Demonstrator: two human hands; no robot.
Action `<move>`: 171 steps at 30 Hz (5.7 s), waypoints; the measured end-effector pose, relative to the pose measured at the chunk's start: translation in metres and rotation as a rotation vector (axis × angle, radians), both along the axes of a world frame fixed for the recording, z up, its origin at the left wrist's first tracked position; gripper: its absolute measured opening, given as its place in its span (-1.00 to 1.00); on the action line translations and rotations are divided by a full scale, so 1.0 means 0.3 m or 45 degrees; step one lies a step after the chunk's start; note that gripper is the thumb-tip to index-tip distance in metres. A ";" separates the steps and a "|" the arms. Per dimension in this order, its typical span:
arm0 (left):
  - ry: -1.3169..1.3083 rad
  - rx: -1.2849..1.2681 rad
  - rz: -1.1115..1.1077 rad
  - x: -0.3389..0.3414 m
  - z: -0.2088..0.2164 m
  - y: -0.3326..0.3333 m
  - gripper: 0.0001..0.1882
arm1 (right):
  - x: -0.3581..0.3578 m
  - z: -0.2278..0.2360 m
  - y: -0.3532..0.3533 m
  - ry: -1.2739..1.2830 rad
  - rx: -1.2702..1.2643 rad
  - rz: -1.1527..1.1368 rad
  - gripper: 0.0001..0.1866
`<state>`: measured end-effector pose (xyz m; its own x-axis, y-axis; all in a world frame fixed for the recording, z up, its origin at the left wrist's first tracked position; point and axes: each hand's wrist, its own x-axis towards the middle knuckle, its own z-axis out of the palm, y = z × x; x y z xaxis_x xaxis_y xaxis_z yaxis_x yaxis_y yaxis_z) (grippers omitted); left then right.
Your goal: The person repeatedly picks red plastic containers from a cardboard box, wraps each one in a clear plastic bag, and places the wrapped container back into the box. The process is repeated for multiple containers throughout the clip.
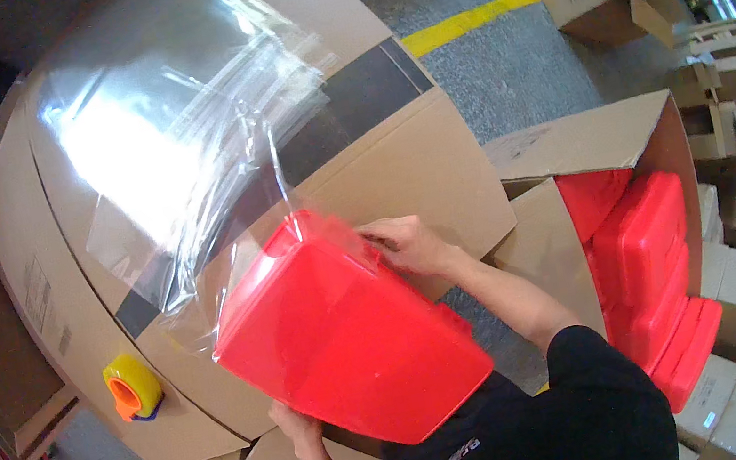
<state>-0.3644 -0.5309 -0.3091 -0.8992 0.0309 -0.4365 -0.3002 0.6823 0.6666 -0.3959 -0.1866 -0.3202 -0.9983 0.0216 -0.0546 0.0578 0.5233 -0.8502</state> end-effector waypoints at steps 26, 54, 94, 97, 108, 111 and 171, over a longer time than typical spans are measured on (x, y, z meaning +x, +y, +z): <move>0.042 0.111 -0.070 0.026 -0.025 -0.072 -0.85 | 0.050 0.029 0.011 0.073 0.324 0.201 -0.55; -0.448 0.045 -0.324 0.564 0.121 -0.071 -0.52 | 0.987 0.016 -0.099 -0.771 0.418 -0.109 -0.85; 1.056 -0.896 0.744 0.294 0.977 0.073 -0.16 | -0.114 -0.040 -0.401 -1.396 -0.900 0.389 -0.08; 1.727 -1.189 1.322 0.572 1.052 0.130 -0.52 | -0.050 0.035 -0.553 -1.415 -0.806 0.554 -0.08; 1.787 0.169 1.855 0.788 0.061 -0.853 -0.34 | 0.205 0.060 -1.475 -1.215 -0.578 0.800 -0.06; 1.560 0.666 2.038 0.796 -0.231 -1.120 -0.32 | 0.229 -0.051 -1.861 -1.102 -0.640 0.872 -0.06; -1.576 0.506 -2.527 1.826 0.734 2.052 0.03 | 3.089 0.711 0.641 0.478 -1.203 -2.671 -0.08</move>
<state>0.1833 0.0848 -0.0889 0.8795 0.3740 -0.2943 0.0934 0.4708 0.8773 0.5307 0.0056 -0.1069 0.3825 0.7445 -0.5471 -0.3634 -0.4232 -0.8300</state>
